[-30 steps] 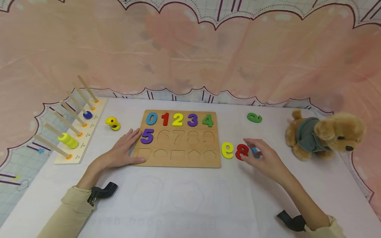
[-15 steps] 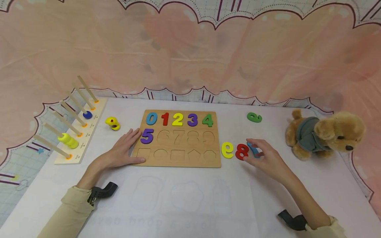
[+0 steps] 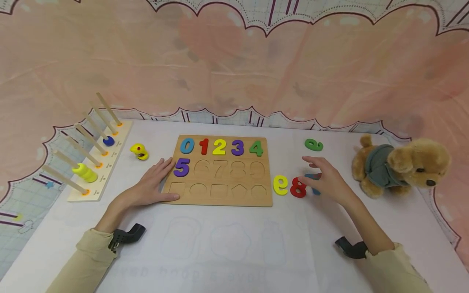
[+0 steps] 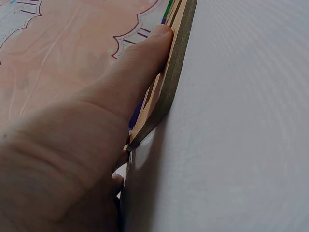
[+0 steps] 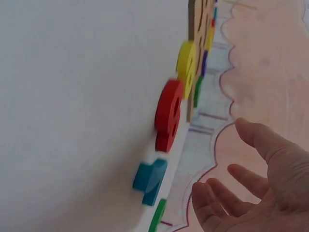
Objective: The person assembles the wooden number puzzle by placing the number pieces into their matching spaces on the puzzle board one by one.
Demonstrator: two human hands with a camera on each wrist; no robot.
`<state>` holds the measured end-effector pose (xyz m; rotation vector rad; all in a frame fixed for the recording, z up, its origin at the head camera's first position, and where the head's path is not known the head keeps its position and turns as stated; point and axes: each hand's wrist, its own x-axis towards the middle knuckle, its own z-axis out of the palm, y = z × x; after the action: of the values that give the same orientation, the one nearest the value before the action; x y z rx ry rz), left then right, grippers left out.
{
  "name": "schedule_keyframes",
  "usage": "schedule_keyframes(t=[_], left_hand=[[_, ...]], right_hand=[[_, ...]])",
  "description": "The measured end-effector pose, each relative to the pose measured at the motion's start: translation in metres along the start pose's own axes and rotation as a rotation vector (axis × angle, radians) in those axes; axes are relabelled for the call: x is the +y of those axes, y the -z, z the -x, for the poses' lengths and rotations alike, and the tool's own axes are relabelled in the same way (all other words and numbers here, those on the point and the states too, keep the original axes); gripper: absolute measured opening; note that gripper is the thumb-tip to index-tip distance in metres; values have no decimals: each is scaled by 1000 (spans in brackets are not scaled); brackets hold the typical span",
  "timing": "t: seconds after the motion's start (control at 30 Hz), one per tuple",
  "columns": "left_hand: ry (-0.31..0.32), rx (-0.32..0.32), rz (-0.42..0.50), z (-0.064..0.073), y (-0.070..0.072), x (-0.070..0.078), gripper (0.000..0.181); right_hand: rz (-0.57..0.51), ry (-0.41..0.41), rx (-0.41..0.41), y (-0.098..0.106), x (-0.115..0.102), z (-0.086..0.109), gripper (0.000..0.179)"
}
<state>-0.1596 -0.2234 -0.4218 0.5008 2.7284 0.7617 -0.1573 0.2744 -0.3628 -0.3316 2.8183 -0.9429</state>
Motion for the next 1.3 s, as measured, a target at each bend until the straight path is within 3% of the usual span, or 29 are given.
schedule_keyframes(t=[0.23, 0.57, 0.83, 1.03, 1.3], left_hand=[[2, 3, 9, 0, 0, 0, 109], [-1, 4, 2, -1, -2, -2, 110], [-5, 7, -2, 0, -2, -3, 109], [-2, 3, 8, 0, -1, -2, 109], [2, -4, -1, 0, 0, -1, 109]], right_hand=[[57, -96, 6, 18, 16, -32, 74], [163, -111, 18, 29, 33, -62, 70], [231, -77, -54, 38, 47, -81, 81], [226, -106, -129, 45, 57, -95, 85], [154, -134, -167, 49, 63, -102, 86]])
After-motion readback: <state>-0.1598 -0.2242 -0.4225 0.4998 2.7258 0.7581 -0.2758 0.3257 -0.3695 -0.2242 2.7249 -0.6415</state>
